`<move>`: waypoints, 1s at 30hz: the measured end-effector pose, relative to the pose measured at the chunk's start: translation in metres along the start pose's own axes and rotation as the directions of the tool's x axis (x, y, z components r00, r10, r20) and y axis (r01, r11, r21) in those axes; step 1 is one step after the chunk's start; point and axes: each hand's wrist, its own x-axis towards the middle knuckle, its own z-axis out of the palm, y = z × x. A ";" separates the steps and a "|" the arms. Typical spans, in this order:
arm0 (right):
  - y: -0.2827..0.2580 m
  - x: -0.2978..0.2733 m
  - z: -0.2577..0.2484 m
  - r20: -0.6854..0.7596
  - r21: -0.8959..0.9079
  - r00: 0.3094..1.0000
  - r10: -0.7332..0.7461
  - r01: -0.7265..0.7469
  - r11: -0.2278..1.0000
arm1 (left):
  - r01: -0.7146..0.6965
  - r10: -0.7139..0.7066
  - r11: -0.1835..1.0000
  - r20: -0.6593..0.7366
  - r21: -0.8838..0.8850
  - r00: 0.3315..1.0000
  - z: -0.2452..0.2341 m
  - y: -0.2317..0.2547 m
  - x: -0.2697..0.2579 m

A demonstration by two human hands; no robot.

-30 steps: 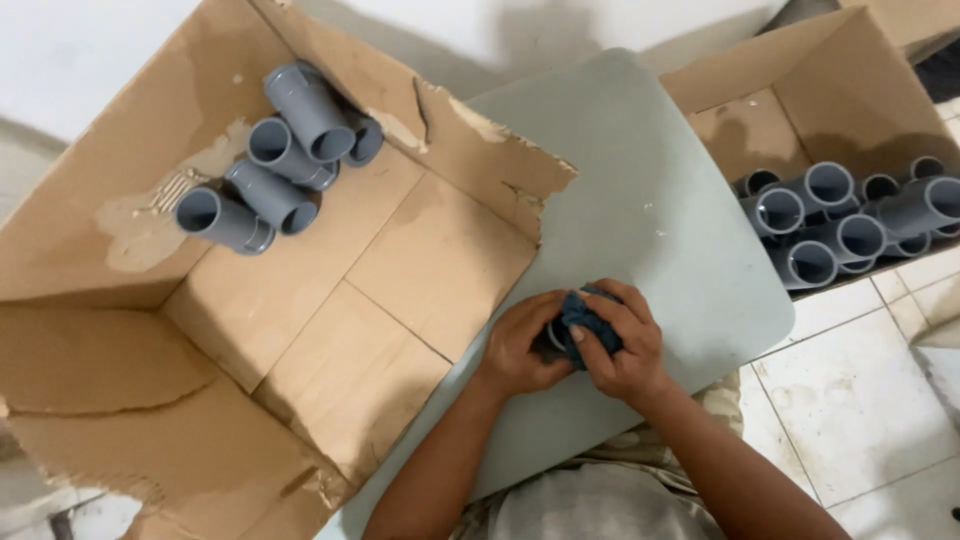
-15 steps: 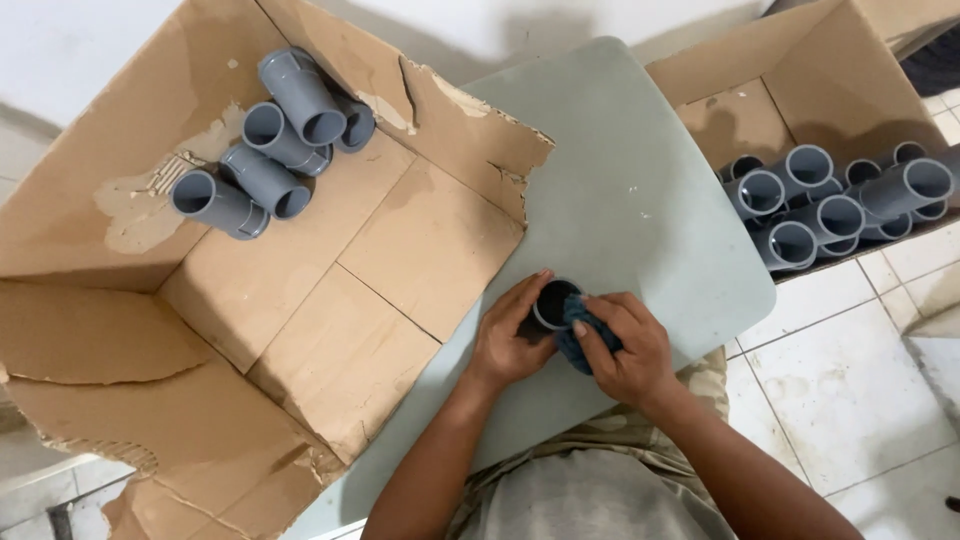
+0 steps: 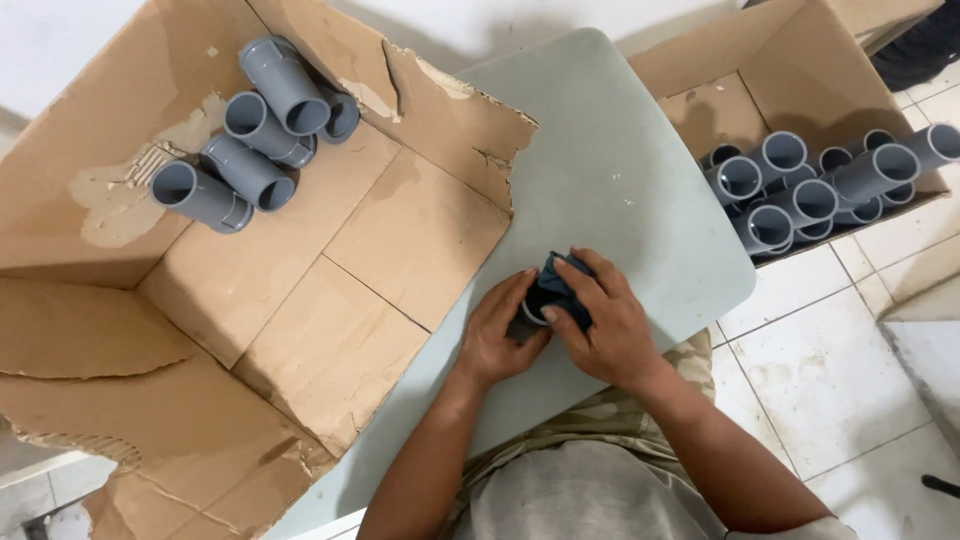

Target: The person wipes the interior and exterior of a gray plastic pipe fitting with a dark cloth, then places it into a cardboard box with other similar fittings. The person repeats this process with another fitting.

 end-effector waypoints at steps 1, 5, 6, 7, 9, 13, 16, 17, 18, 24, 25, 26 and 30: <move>-0.001 -0.005 0.002 -0.001 0.000 1.000 -0.004 0.004 1.000 | -0.003 0.003 1.000 -0.003 0.001 1.000 0.001 0.000 -0.001; 0.005 -0.015 0.007 -0.023 -0.067 0.993 -0.118 0.116 0.991 | -0.012 0.020 0.994 -0.071 0.109 0.997 0.006 0.002 0.000; 0.008 -0.016 0.007 -0.033 -0.069 0.991 -0.133 0.130 0.989 | 0.000 0.016 0.987 -0.099 0.159 0.995 0.008 0.004 0.001; 0.009 -0.012 0.006 -0.040 -0.077 0.991 -0.126 0.123 0.989 | -0.005 0.019 0.988 -0.091 0.151 0.996 0.010 0.001 -0.001; 0.010 -0.004 0.002 -0.021 0.044 0.999 -0.038 0.039 0.998 | -0.014 0.035 0.972 -0.083 0.234 0.996 0.013 -0.005 -0.003; 0.019 0.002 0.005 -0.035 0.150 0.999 0.005 0.000 0.989 | -0.025 0.031 0.970 -0.022 0.240 0.999 0.005 -0.003 -0.002; 0.012 0.003 0.003 -0.025 0.152 0.999 0.021 -0.016 0.988 | -0.125 0.115 0.962 0.054 0.244 0.992 0.001 0.011 0.006; 0.008 0.003 0.002 -0.049 0.127 0.999 -0.004 0.010 0.992 | -0.135 0.128 0.963 0.045 0.232 0.991 0.003 0.010 0.006; 0.004 0.004 0.001 -0.072 0.101 0.997 -0.029 0.036 0.994 | -0.146 0.141 0.965 0.037 0.219 0.989 0.004 0.009 0.005; -0.003 -0.014 0.001 -0.090 -0.115 0.984 -0.154 0.143 0.983 | -0.159 0.200 0.925 -0.086 0.345 0.976 0.013 0.003 -0.009; 0.000 -0.011 0.001 -0.091 -0.115 0.984 -0.154 0.143 0.983 | -0.160 0.200 0.925 -0.086 0.346 0.976 0.015 0.001 -0.010; 0.003 -0.008 0.001 -0.097 -0.056 0.986 -0.133 0.128 0.990 | -0.171 0.224 0.909 -0.099 0.381 0.970 0.017 0.000 -0.011; 0.012 -0.001 0.004 -0.061 0.099 0.994 -0.087 0.092 0.991 | -0.227 0.277 0.921 -0.124 0.316 0.953 0.011 -0.008 -0.009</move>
